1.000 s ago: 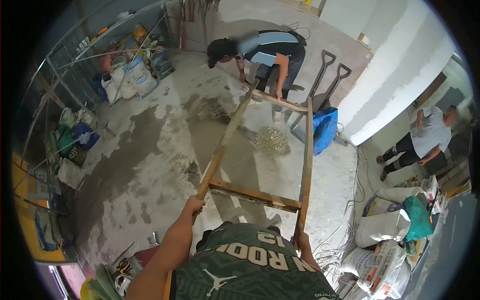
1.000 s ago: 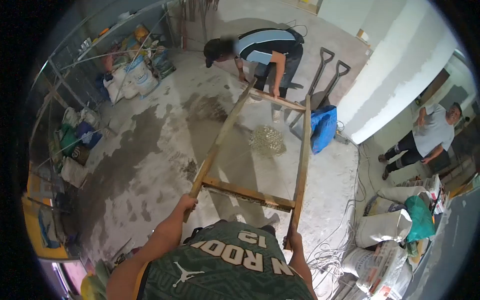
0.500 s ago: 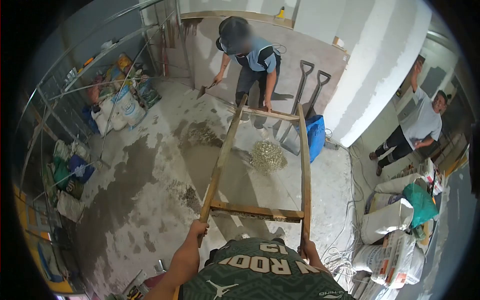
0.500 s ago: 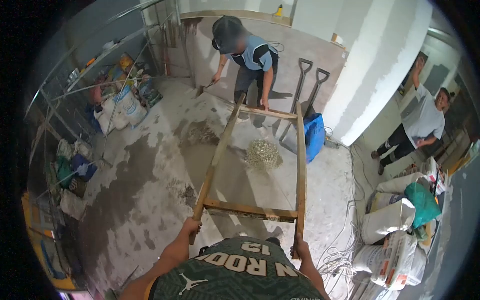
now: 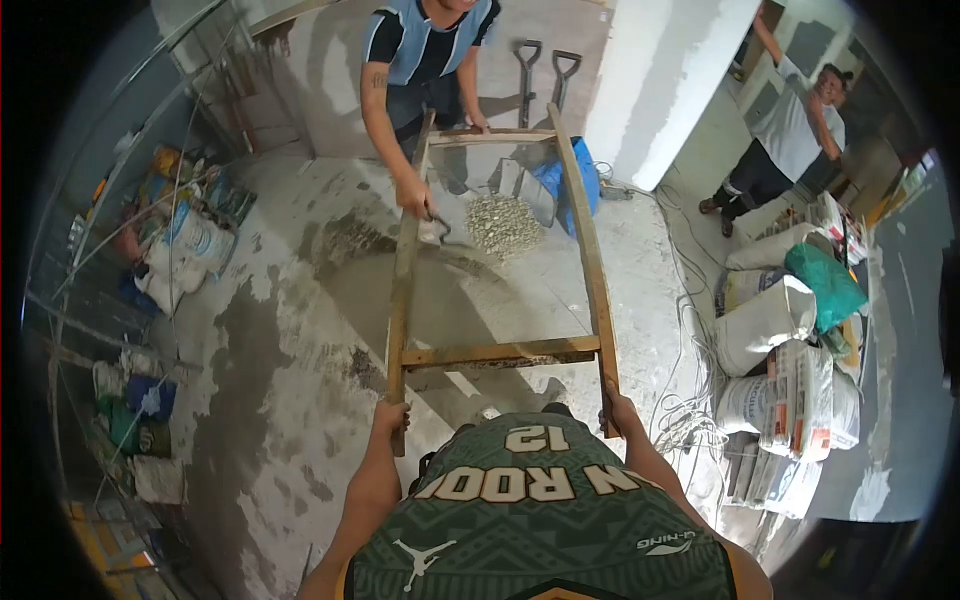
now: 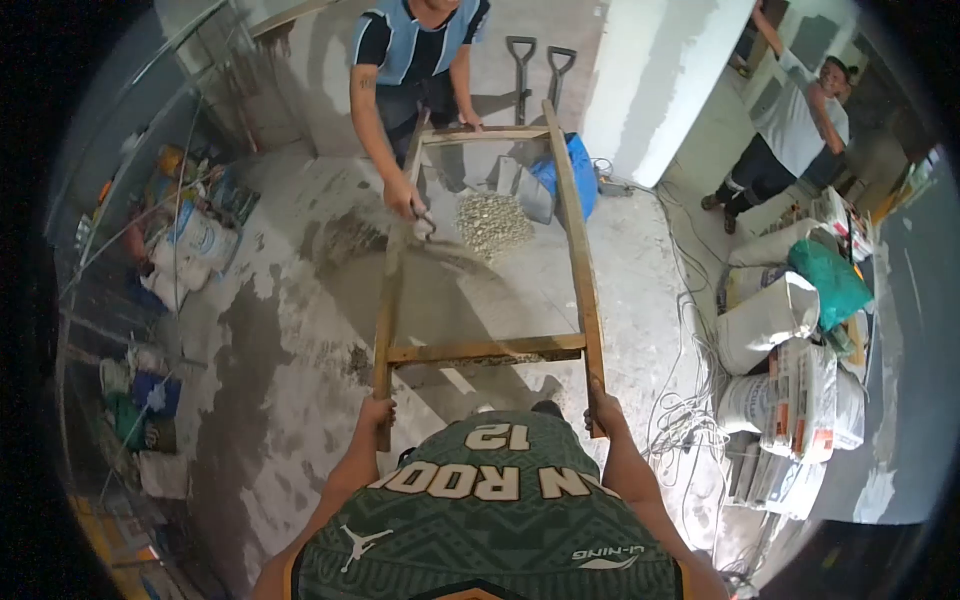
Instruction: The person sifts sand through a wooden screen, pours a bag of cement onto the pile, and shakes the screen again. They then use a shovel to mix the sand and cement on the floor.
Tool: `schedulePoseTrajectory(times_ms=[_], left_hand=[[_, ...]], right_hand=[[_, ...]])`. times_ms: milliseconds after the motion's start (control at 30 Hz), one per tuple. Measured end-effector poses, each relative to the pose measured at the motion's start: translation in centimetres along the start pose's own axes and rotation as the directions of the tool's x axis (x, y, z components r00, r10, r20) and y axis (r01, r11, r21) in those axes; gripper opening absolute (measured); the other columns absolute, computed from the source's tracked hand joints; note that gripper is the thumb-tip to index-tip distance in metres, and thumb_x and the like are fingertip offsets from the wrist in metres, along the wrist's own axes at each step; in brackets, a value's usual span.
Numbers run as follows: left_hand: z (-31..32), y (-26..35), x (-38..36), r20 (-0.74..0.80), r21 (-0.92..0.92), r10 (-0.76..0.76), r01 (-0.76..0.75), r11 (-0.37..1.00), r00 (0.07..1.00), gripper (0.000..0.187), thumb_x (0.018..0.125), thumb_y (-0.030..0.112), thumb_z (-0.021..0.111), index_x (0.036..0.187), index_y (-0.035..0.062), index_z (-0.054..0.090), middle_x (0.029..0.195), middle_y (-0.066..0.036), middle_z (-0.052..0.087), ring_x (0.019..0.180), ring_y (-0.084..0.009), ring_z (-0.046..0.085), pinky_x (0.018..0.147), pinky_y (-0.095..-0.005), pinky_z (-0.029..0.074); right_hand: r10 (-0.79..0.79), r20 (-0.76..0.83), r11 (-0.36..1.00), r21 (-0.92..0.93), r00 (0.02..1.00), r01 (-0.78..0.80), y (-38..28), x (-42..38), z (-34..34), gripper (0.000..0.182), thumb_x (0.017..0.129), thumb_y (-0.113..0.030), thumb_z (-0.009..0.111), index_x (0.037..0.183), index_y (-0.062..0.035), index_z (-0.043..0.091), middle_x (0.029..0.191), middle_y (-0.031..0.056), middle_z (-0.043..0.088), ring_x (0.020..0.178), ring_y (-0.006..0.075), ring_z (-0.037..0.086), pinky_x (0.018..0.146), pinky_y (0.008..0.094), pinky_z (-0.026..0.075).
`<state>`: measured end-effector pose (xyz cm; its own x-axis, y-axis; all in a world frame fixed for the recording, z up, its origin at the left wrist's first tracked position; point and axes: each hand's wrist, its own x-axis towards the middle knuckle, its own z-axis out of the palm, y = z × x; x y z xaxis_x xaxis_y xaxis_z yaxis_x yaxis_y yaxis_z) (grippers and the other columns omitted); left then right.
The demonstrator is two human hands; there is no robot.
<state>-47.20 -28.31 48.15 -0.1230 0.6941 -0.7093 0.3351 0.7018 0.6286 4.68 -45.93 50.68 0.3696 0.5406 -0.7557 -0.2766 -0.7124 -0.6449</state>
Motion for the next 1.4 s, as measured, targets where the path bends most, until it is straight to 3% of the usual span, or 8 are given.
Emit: schedulePoseTrajectory(times_ms=[67,300,333,800,1133,1200,1333,1400], left_hand=[[0.4,0.4,-0.1,0.004,0.011,-0.002,0.002,1.000,1.000,0.022,0.077,0.006,0.066,0.093,-0.0051,0.057,0.067,-0.013,0.060,0.052,-0.0230,0.060,0.047,-0.0387,0.050],[0.3,-2.6,-0.1,0.034,-0.062,0.013,-0.011,0.998,0.999,0.020,0.078,0.003,0.063,0.094,-0.0049,0.054,0.065,-0.011,0.057,0.054,-0.0228,0.060,0.049,-0.0380,0.050],[0.0,-3.2,-0.4,0.034,-0.044,-0.006,0.008,0.999,0.999,0.020,0.078,0.003,0.063,0.094,-0.0049,0.054,0.065,-0.011,0.057,0.054,-0.0228,0.060,0.049,-0.0380,0.050],[0.3,-3.1,-3.6,-0.047,-0.053,0.019,-0.021,0.998,0.999,0.018,0.077,0.001,0.063,0.092,-0.0048,0.054,0.066,-0.011,0.058,0.050,-0.0224,0.059,0.047,-0.0371,0.049],[0.1,-2.3,-2.3,-0.002,-0.109,0.017,-0.017,0.994,1.000,0.016,0.077,0.002,0.062,0.090,-0.0043,0.054,0.064,-0.010,0.057,0.050,-0.0218,0.057,0.046,-0.0368,0.049],[0.1,-1.9,-2.1,-0.058,-0.022,0.001,-0.002,1.000,0.998,0.014,0.077,0.002,0.062,0.086,-0.0036,0.054,0.063,-0.010,0.057,0.049,-0.0218,0.057,0.046,-0.0364,0.049],[-0.6,-0.8,-0.9,-0.023,-0.004,0.023,-0.023,1.000,0.999,0.013,0.077,0.004,0.062,0.085,-0.0035,0.055,0.063,-0.010,0.057,0.050,-0.0221,0.058,0.046,-0.0364,0.049],[-0.6,-0.6,-0.3,-0.013,-0.061,-0.006,0.005,0.998,1.000,0.012,0.078,0.004,0.062,0.084,-0.0038,0.056,0.065,-0.011,0.058,0.051,-0.0222,0.059,0.046,-0.0370,0.049]], right_hand=[[-0.009,-0.002,0.999,-0.040,1.000,0.009,0.4,0.5,-0.4,0.075,0.083,-0.072,0.055,0.091,0.0024,0.059,0.065,0.0145,0.058,0.051,0.0268,0.059,0.048,0.0410,0.052],[0.010,0.021,0.994,-0.109,1.000,-0.007,1.9,2.6,-1.2,0.077,0.083,-0.072,0.055,0.092,0.0047,0.058,0.065,0.0148,0.059,0.052,0.0266,0.060,0.048,0.0416,0.053],[0.006,0.022,0.996,-0.094,1.000,-0.004,1.5,1.8,-0.9,0.072,0.086,-0.069,0.054,0.087,0.0033,0.058,0.062,0.0136,0.057,0.050,0.0248,0.058,0.048,0.0408,0.050],[0.031,0.049,0.999,-0.010,0.998,-0.031,2.7,0.9,-0.7,0.065,0.089,-0.063,0.055,0.089,0.0023,0.058,0.060,0.0136,0.058,0.048,0.0245,0.058,0.047,0.0395,0.050],[0.017,0.059,1.000,-0.026,0.998,-0.015,1.9,1.8,-0.3,0.066,0.088,-0.065,0.055,0.087,0.0010,0.058,0.061,0.0132,0.058,0.049,0.0239,0.058,0.047,0.0396,0.051],[0.035,0.045,0.999,-0.036,0.998,-0.033,1.8,2.0,0.0,0.068,0.087,-0.066,0.055,0.088,0.0017,0.058,0.063,0.0134,0.058,0.050,0.0239,0.058,0.047,0.0394,0.051],[0.040,0.042,0.999,-0.032,0.998,-0.038,1.3,3.0,0.8,0.070,0.087,-0.067,0.055,0.090,0.0027,0.059,0.063,0.0134,0.058,0.051,0.0241,0.058,0.048,0.0394,0.051],[0.032,0.067,0.999,-0.014,0.997,-0.031,1.3,3.5,0.7,0.072,0.087,-0.068,0.055,0.092,0.0038,0.059,0.064,0.0137,0.058,0.051,0.0248,0.058,0.049,0.0398,0.051]])
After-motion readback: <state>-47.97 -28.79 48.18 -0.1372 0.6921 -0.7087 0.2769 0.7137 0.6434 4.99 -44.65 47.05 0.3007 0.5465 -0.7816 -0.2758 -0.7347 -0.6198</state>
